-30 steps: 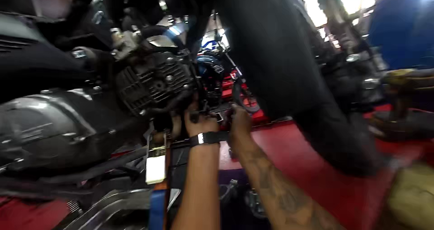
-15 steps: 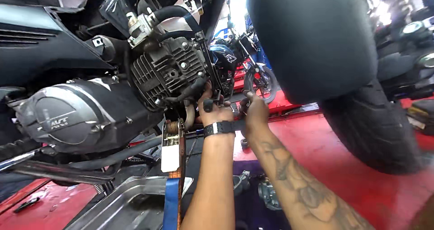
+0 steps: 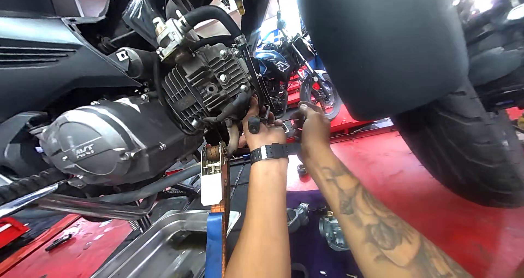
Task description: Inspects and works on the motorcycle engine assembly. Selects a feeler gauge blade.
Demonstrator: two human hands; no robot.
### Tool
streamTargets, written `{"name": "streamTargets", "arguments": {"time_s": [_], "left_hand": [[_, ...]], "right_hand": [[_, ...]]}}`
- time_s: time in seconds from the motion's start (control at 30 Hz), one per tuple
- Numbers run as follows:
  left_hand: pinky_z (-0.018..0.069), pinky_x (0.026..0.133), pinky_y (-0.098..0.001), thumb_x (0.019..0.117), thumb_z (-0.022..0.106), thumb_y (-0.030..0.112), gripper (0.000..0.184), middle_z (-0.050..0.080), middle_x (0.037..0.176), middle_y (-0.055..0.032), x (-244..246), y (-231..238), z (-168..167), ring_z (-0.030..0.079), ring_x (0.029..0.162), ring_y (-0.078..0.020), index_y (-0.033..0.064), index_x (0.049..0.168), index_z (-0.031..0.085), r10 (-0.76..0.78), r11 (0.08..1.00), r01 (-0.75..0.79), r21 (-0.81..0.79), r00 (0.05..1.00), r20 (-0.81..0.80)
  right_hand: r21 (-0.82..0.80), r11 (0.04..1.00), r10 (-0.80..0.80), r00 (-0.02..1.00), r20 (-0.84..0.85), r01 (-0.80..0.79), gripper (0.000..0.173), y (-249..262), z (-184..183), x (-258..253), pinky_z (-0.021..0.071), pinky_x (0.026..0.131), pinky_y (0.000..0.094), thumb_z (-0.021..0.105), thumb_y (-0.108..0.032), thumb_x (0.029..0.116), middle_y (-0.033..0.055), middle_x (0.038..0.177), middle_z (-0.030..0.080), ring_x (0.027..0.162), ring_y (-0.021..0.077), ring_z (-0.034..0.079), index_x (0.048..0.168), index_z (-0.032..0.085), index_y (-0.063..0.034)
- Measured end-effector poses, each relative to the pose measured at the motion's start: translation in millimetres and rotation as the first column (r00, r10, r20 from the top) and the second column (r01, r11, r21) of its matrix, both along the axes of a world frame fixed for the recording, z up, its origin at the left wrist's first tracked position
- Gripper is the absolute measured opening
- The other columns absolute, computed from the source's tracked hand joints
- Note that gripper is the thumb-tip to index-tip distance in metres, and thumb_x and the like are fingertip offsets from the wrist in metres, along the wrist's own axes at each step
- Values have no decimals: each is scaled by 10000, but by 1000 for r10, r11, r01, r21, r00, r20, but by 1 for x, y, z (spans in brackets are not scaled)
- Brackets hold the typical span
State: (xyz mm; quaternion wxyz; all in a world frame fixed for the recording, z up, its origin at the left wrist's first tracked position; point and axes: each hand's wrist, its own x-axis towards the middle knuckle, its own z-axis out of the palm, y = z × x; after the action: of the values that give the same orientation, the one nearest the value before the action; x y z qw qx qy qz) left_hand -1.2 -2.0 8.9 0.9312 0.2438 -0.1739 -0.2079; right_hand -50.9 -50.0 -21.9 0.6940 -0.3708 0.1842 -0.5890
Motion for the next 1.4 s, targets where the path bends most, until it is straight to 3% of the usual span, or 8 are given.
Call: {"name": "streamTargets", "arguments": {"time_s": [0.13,0.27,0.37,0.53,0.63,0.8,1.07,1.4], "left_hand": [[465,535,-264,1030,571,353,186,543,825,15,-4,2,1,535,645,-111,211,1125,645,28,999,-28,39,1000,9],[477,522,-273,1023,588,347,205,568,860,5,-2,-1,-1,562,664,-122,201,1141,670,97,994,-97,53,995,14],[490,524,-265,1026,587,327,181,604,890,-1,-4,-1,-1,593,694,-115,188,1112,665,121,992,-122,42,993,12],[541,683,-340,1033,555,274,196,635,1014,-30,-5,2,0,626,882,-146,165,1167,647,102,995,-102,-4,994,44],[517,571,-297,1031,555,260,161,591,861,-21,-2,-2,-1,581,695,-126,142,1096,643,146,989,-145,-13,986,84],[490,534,-268,1044,527,220,150,563,803,-15,-3,-1,0,555,647,-115,126,1059,643,139,990,-136,-36,985,104],[506,578,-255,1053,525,208,139,547,771,-11,-1,-1,-2,547,639,-99,133,955,588,114,991,-105,-79,985,128],[546,648,-281,1041,570,192,90,593,841,-33,3,-5,-3,597,718,-125,109,1038,606,133,986,-121,-113,985,107]], "right_hand": [[-136,989,-65,998,-23,61,183,-6,8,-3,441,536,285,606,-211,1047,31,917,750,694,130,636,1191,665,-117],[-299,952,-46,997,69,65,165,1,33,-11,459,534,240,630,-135,1027,50,953,747,663,103,617,1176,659,-72],[-430,902,-41,999,-16,31,206,13,51,-10,529,610,259,647,-154,1022,48,987,696,738,110,637,1203,697,-72],[-554,831,-140,982,-130,45,169,13,68,1,581,643,292,714,-129,963,46,971,715,749,122,681,1127,735,-96],[-598,800,-208,961,-184,59,163,10,70,5,600,702,324,739,-135,930,19,950,726,782,114,696,1092,752,-125],[-641,760,-303,931,-204,107,138,6,72,12,578,742,336,761,-156,908,-14,943,738,814,97,691,1045,780,-163],[-661,740,-322,929,-183,126,135,3,64,17,575,823,370,773,-180,901,-48,949,750,901,85,701,1033,793,-199],[-641,760,-207,975,-85,105,135,3,52,15,604,789,327,776,-130,900,-22,965,753,905,91,713,1032,778,-155]]}}
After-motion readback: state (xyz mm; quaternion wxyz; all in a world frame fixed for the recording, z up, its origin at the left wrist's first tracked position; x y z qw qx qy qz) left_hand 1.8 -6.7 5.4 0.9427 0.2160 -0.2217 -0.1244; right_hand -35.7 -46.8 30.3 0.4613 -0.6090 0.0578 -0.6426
